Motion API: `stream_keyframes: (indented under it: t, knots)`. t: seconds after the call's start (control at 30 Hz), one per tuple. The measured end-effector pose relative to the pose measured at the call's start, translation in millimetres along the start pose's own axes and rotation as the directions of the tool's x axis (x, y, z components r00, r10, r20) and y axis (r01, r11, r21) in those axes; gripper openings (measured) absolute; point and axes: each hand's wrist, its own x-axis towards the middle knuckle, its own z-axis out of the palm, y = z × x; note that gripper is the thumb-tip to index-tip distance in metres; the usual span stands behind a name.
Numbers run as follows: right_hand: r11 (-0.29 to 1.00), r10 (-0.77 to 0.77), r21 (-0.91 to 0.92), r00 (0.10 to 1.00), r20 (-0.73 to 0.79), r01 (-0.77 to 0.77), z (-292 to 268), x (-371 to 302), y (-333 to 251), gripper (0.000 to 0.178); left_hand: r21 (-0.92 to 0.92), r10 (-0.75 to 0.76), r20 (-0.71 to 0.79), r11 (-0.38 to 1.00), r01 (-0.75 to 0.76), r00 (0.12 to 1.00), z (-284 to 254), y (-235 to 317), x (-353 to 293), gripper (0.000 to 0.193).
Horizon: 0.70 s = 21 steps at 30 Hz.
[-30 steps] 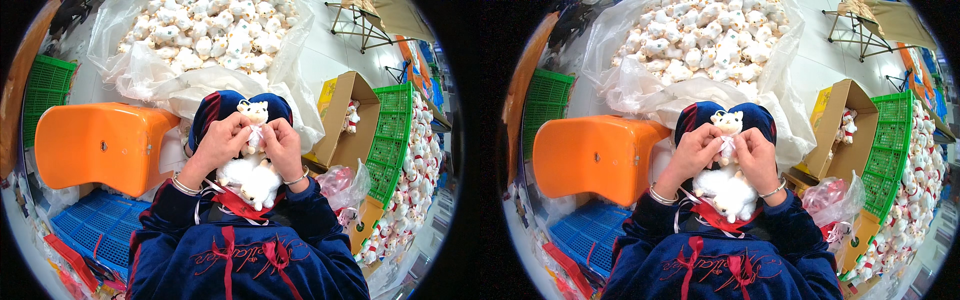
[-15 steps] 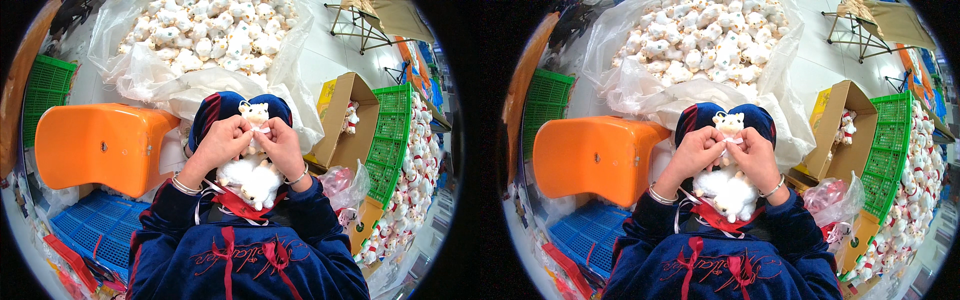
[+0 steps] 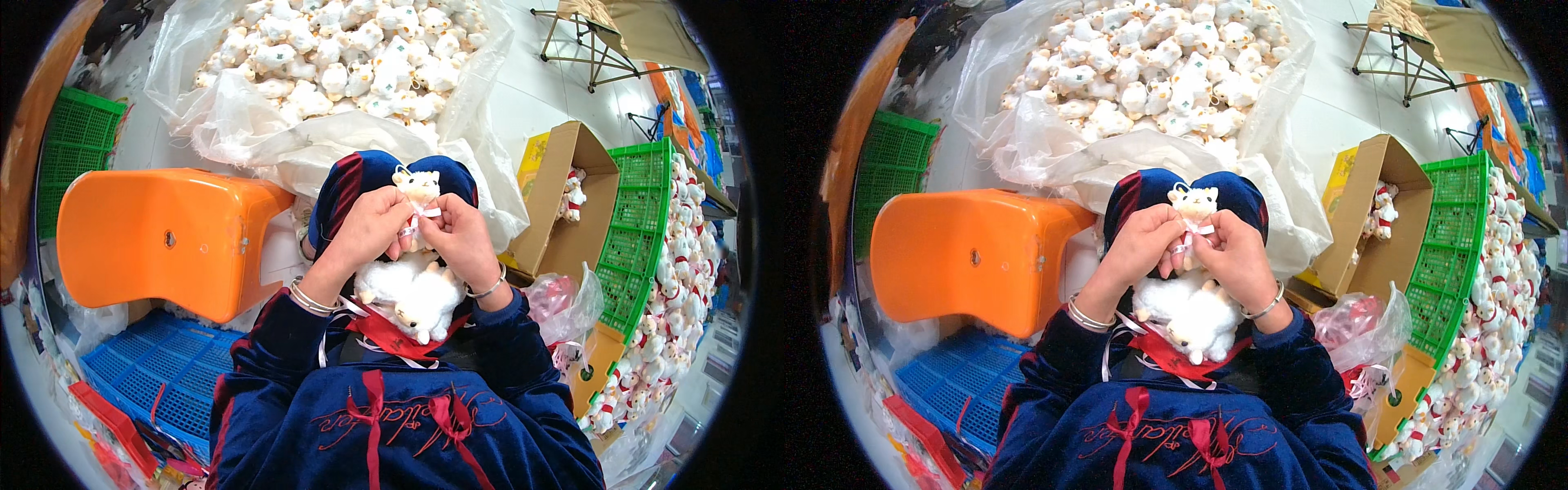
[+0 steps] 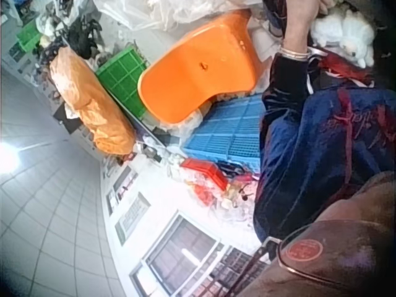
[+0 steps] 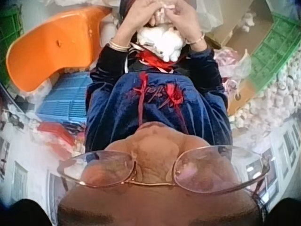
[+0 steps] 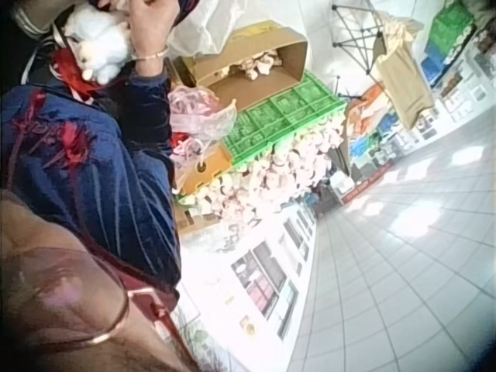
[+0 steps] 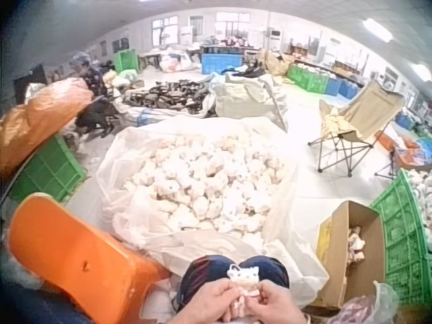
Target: The person sits on the floor and ties red ribbons around the necks of small white plush toys. They pick up each toy, wrap the ribbon, and tie a bow by hand, then place the finished toy aside.
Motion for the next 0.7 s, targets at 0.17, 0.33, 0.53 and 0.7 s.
stream_keyframes:
  t: [0.17, 0.33, 0.53, 0.7]
  knots:
    - [1.000, 0.001, 0.013, 1.000, -0.007, -0.001, 0.1, 0.8, 3.0, 0.014, 0.084, -0.017, -0.047, 0.996, 0.021, 0.999, 2.3, 7.9, -2.8, 0.018]
    - [0.998, 0.025, 0.060, 1.000, 0.003, -0.025, 0.2, 0.0, -5.2, 0.014, 0.263, 0.071, -0.098, 0.964, -0.043, 0.993, -1.5, 10.1, -5.5, 0.020]
    - [0.996, -0.001, 0.086, 1.000, 0.000, 0.001, -0.1, 0.8, -5.9, 0.012, 0.470, 0.346, -0.091, 0.842, -0.265, 0.934, -2.3, 11.4, -10.9, 0.016]
    - [0.998, -0.065, 0.019, 0.998, -0.012, 0.066, 1.4, -1.6, -11.1, 0.013, 0.617, 0.530, -0.091, 0.694, -0.370, 0.843, -5.1, 12.8, -11.2, 0.018]
